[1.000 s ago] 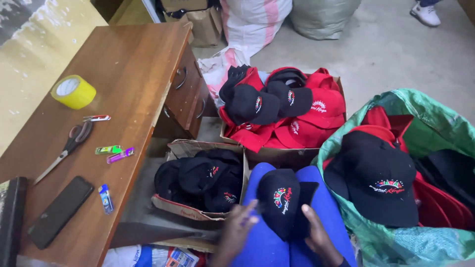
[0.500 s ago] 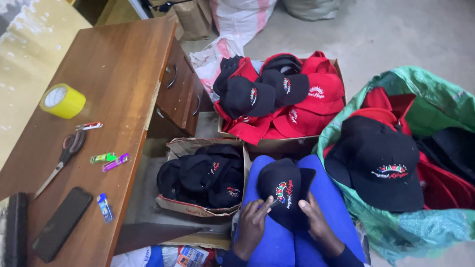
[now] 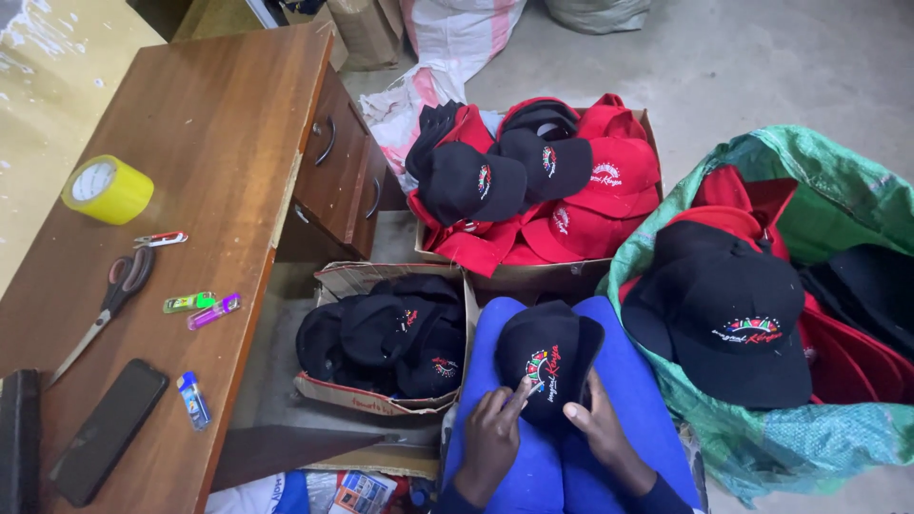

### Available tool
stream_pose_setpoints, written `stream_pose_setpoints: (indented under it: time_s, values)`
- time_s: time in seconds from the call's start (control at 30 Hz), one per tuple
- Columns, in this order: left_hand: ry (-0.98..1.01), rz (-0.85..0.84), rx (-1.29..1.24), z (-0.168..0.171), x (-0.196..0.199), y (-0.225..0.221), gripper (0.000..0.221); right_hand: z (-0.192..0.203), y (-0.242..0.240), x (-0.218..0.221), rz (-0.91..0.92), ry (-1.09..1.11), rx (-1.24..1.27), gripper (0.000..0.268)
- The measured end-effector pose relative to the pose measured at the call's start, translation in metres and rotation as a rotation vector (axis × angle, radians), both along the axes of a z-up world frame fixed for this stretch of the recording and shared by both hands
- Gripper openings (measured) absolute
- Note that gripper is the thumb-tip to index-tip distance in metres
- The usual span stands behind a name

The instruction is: Manually trimming and removing loose threads from finished baseball caps using fingers.

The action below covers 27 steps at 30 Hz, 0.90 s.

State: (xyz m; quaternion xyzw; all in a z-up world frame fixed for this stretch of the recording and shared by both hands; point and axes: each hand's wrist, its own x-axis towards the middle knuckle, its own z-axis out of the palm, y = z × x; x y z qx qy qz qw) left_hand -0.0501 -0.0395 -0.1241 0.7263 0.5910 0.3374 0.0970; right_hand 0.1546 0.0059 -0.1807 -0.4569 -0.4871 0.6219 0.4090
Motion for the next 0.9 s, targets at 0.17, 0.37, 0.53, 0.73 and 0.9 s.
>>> stream_pose_setpoints:
  time_s: [0.17,0.37,0.53,0.73,0.9]
  values:
    - [-0.069,0.032,0.017,0.012,0.001,0.001,0.050,-0.001,0.000,0.001,0.007,0.021,0.034,0.104]
    - [-0.037,0.083,0.009,0.015,-0.003,0.000,0.047,0.008,-0.003,0.000,-0.017,0.090,-0.031,0.100]
    - [-0.078,0.053,0.005,0.014,-0.007,0.001,0.049,-0.012,0.000,0.004,-0.016,0.133,-0.090,0.100]
    - [-0.048,0.033,-0.068,0.018,-0.007,-0.003,0.044,0.005,0.003,0.000,-0.071,0.372,-0.295,0.079]
    - [-0.093,-0.004,-0.136,0.016,-0.007,-0.008,0.047,0.013,0.005,-0.003,-0.127,0.427,-0.342,0.065]
